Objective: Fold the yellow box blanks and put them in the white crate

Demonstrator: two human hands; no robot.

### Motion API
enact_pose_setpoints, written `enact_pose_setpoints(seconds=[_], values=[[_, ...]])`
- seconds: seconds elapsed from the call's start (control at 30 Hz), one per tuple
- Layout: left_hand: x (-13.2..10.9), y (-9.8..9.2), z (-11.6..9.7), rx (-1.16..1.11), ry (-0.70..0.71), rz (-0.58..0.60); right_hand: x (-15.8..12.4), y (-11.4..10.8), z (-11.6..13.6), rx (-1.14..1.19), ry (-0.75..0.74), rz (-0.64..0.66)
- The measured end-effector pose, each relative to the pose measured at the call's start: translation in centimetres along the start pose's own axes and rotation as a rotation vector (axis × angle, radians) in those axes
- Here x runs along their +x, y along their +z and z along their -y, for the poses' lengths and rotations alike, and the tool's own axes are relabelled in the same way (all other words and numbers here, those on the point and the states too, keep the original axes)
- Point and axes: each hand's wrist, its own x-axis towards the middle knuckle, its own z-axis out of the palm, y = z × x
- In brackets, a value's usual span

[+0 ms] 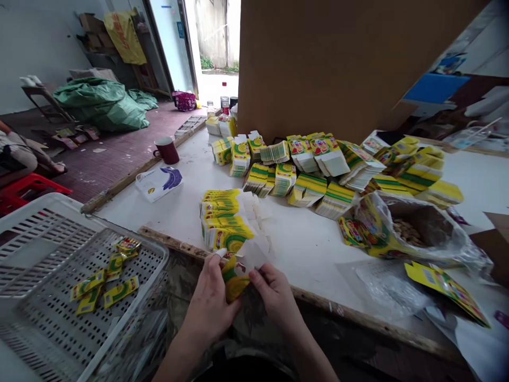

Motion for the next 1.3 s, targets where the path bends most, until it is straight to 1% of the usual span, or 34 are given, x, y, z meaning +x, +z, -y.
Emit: enact_pose_setpoints(seconds=[0.07, 0.17, 0.23, 0.3, 0.37, 0.43, 0.5, 0.57, 0.63, 0.73, 0.8, 0.87, 0.93, 1.0, 1.1, 1.17, 1.2, 1.3], values=[[0.0, 0.0, 0.5, 0.075, 0.049, -0.014, 0.4, -0.1, -0.2, 0.109, 0.032, -0.013], [0.3, -0.4, 0.8, 0.129, 0.169, -0.004, 0.6, 0.1, -0.4, 0.308, 0.097, 0.042], [0.5, -0.6, 0.6, 0.174, 0.245, -0.007, 0.5, 0.4, -0.6, 0.424, 0.159, 0.048], [0.6, -0.5, 0.4, 0.212, 0.283, -0.015, 0.3, 0.5, -0.7, 0.439, 0.190, 0.038], [0.6, -0.4, 0.2, 0.223, 0.286, -0.007, 0.2, 0.6, -0.8, 0.403, 0.170, 0.044], [0.5, -0.2, 0.1, 0.229, 0.279, 0.010, 0.2, 0.6, -0.7, 0.425, 0.166, 0.044], [0.4, -0.2, 0.0, 0.246, 0.290, 0.024, 0.3, 0.7, -0.5, 0.501, 0.218, -0.006], [0.4, -0.1, -0.2, 0.272, 0.308, 0.024, 0.5, 0.9, -0.3, 0.519, 0.271, -0.073], [0.4, -0.1, -0.4, 0.284, 0.310, 0.023, 0.5, 0.9, -0.3, 0.419, 0.254, -0.098], [0.4, -0.3, -0.8, 0.254, 0.280, 0.051, 0.0, 0.7, -0.5, 0.157, 0.096, -0.058], [0.4, -0.5, -1.0, 0.201, 0.247, 0.084, -0.6, 0.3, -0.7, -0.057, -0.063, 0.011], [0.4, -0.6, -1.1, 0.143, 0.208, 0.135, -1.1, 0.0, -0.9, -0.287, -0.210, 0.118], [0.4, -0.6, -0.9, 0.115, 0.175, 0.190, -1.3, -0.3, -1.0, -0.458, -0.287, 0.215], [0.4, -0.4, -0.5, 0.128, 0.153, 0.187, -1.0, -0.7, -1.0, -0.478, -0.277, 0.231], [0.3, -0.1, -0.1, 0.182, 0.148, 0.077, -0.2, -1.4, -0.9, -0.286, -0.118, 0.153], [0.4, -0.3, 0.0, 0.177, 0.151, 0.044, 0.1, -1.7, -1.0, -0.199, -0.040, 0.118], [0.5, -0.5, 0.0, 0.149, 0.149, 0.050, 0.1, -1.8, -1.2, -0.215, -0.053, 0.123], [0.8, -1.4, 0.0, 0.030, 0.137, 0.078, -0.1, -1.9, -1.8, -0.430, -0.220, 0.199]])
